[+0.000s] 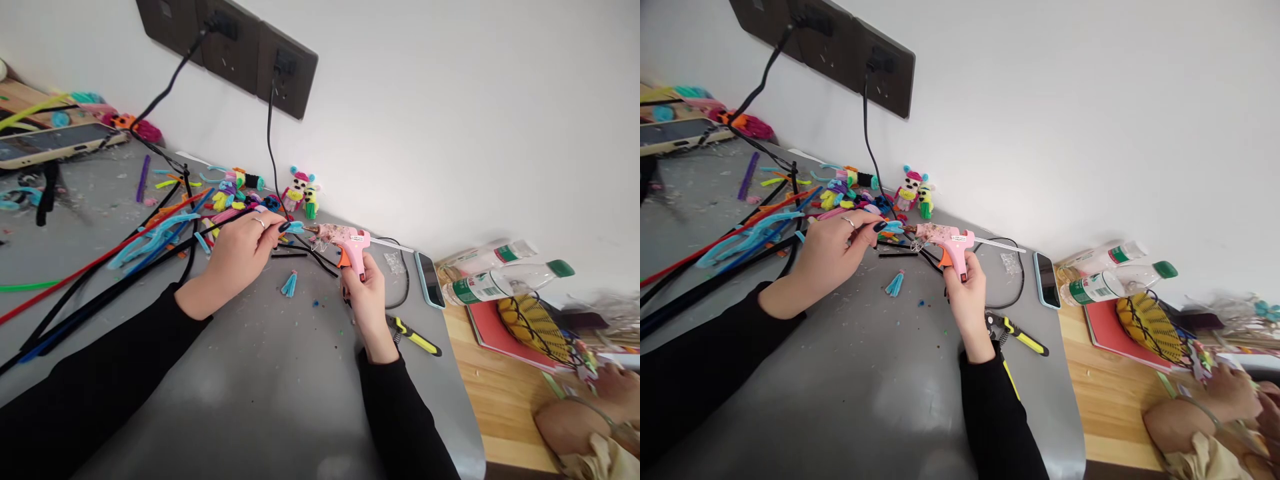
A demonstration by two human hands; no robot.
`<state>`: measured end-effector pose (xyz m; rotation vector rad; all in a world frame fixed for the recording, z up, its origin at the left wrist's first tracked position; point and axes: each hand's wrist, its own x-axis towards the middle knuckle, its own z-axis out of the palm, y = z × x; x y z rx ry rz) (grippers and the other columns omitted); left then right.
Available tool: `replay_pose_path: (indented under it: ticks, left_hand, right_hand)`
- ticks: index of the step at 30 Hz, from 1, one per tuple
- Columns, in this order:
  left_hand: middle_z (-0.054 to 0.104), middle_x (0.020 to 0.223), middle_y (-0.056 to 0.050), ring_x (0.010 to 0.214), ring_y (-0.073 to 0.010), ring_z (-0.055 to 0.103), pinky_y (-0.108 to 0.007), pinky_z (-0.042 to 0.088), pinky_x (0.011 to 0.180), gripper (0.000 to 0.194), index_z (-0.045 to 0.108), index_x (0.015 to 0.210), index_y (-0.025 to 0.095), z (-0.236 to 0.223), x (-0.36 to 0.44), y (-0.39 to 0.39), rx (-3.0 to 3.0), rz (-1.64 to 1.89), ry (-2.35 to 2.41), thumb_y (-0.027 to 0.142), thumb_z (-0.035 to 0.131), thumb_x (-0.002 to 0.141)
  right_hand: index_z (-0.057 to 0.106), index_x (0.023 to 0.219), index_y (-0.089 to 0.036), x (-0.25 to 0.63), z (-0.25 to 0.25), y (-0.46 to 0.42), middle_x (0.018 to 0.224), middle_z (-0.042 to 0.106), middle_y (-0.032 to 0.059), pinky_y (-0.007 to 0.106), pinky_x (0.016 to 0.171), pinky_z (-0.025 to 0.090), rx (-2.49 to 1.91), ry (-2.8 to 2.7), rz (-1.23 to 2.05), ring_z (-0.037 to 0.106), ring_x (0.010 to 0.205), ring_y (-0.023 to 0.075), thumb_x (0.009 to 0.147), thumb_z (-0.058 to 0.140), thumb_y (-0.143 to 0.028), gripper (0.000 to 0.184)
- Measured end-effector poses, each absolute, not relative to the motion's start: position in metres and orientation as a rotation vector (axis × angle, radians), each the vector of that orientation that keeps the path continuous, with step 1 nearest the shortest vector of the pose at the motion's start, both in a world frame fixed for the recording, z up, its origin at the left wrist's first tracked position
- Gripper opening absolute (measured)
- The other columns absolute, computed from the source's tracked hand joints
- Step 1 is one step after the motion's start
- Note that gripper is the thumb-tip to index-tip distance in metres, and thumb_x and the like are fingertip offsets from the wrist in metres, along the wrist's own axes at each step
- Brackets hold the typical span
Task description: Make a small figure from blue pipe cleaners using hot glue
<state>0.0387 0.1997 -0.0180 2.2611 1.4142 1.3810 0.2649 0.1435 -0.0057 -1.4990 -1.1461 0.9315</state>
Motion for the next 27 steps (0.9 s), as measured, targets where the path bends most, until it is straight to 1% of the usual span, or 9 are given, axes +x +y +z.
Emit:
replay_pose_path:
  ticks: [3, 5, 8, 12, 15, 18, 22, 25, 27]
  left_hand:
    - [0.077, 0.086, -0.004, 0.074, -0.0197, 0.072, -0.030, 0.055, 0.070, 0.025, 0.068, 0.108, 0.022, -0.015, 0.038, 0.198, 2.191, 1.436, 1.410, 0.028, 0.043, 0.106]
    - [0.079, 0.097, -0.005, 0.082, -0.0202, 0.074, -0.031, 0.057, 0.074, 0.024, 0.066, 0.113, 0.023, -0.013, 0.037, 0.196, 2.182, 1.476, 1.378, 0.028, 0.044, 0.107]
    - [0.079, 0.110, -0.006, 0.092, -0.0211, 0.075, -0.031, 0.058, 0.078, 0.020, 0.066, 0.114, 0.024, -0.012, 0.037, 0.194, 2.207, 1.528, 1.334, 0.027, 0.048, 0.106]
    - [0.078, 0.102, -0.005, 0.088, -0.0215, 0.074, -0.032, 0.058, 0.075, 0.015, 0.067, 0.108, 0.025, -0.012, 0.038, 0.194, 2.232, 1.569, 1.289, 0.027, 0.053, 0.104]
    - [0.077, 0.097, -0.004, 0.091, -0.0225, 0.072, -0.034, 0.058, 0.076, 0.014, 0.069, 0.105, 0.026, -0.010, 0.038, 0.195, 2.268, 1.583, 1.235, 0.026, 0.055, 0.103]
    - [0.078, 0.090, -0.002, 0.091, -0.0235, 0.069, -0.038, 0.058, 0.078, 0.012, 0.070, 0.094, 0.027, -0.007, 0.038, 0.196, 2.344, 1.649, 1.158, 0.027, 0.061, 0.102]
    - [0.080, 0.092, -0.003, 0.095, -0.0261, 0.067, -0.045, 0.057, 0.082, 0.018, 0.073, 0.088, 0.029, -0.008, 0.039, 0.198, 2.367, 1.621, 1.206, 0.028, 0.063, 0.102]
    - [0.080, 0.092, -0.003, 0.094, -0.0261, 0.067, -0.044, 0.057, 0.081, 0.019, 0.074, 0.086, 0.030, -0.011, 0.039, 0.199, 2.357, 1.631, 1.200, 0.024, 0.063, 0.101]
    - [0.080, 0.091, -0.004, 0.094, -0.0260, 0.068, -0.044, 0.058, 0.081, 0.020, 0.075, 0.085, 0.029, -0.012, 0.039, 0.199, 2.350, 1.613, 1.218, 0.025, 0.063, 0.101]
  right_hand:
    - [0.056, 0.090, -0.024, 0.266, -0.006, 0.144, 0.056, 0.039, -0.0117, 0.024, 0.045, 0.025, -1.508, -1.148, 0.932, 0.030, 0.047, 0.0087, 0.070, 0.060, -0.036, 0.023]
    - [0.056, 0.090, -0.024, 0.266, -0.007, 0.144, 0.057, 0.040, -0.0113, 0.024, 0.046, 0.025, -1.513, -1.156, 0.924, 0.030, 0.048, 0.0087, 0.071, 0.060, -0.036, 0.023]
    - [0.057, 0.091, -0.024, 0.266, -0.008, 0.144, 0.060, 0.040, -0.0107, 0.024, 0.047, 0.026, -1.526, -1.170, 0.896, 0.030, 0.049, 0.0086, 0.071, 0.059, -0.035, 0.023]
    - [0.057, 0.091, -0.024, 0.266, -0.010, 0.143, 0.063, 0.041, -0.0101, 0.025, 0.049, 0.026, -1.541, -1.196, 0.858, 0.030, 0.051, 0.0088, 0.071, 0.059, -0.034, 0.022]
    - [0.057, 0.091, -0.024, 0.266, -0.011, 0.143, 0.065, 0.041, -0.0096, 0.025, 0.050, 0.027, -1.545, -1.217, 0.837, 0.030, 0.052, 0.0093, 0.073, 0.059, -0.032, 0.021]
    - [0.056, 0.092, -0.024, 0.266, -0.011, 0.143, 0.065, 0.041, -0.0095, 0.025, 0.050, 0.027, -1.550, -1.228, 0.831, 0.031, 0.053, 0.0099, 0.073, 0.059, -0.032, 0.020]
    - [0.056, 0.091, -0.024, 0.266, -0.012, 0.144, 0.064, 0.041, -0.0090, 0.025, 0.051, 0.029, -1.556, -1.242, 0.813, 0.033, 0.054, 0.0107, 0.074, 0.059, -0.032, 0.019]
    - [0.057, 0.092, -0.024, 0.267, -0.012, 0.144, 0.064, 0.042, -0.0087, 0.026, 0.052, 0.029, -1.558, -1.245, 0.806, 0.033, 0.054, 0.0111, 0.074, 0.059, -0.032, 0.020]
    - [0.057, 0.093, -0.024, 0.266, -0.013, 0.144, 0.065, 0.042, -0.0084, 0.026, 0.052, 0.029, -1.557, -1.247, 0.800, 0.034, 0.055, 0.0114, 0.074, 0.059, -0.032, 0.021]
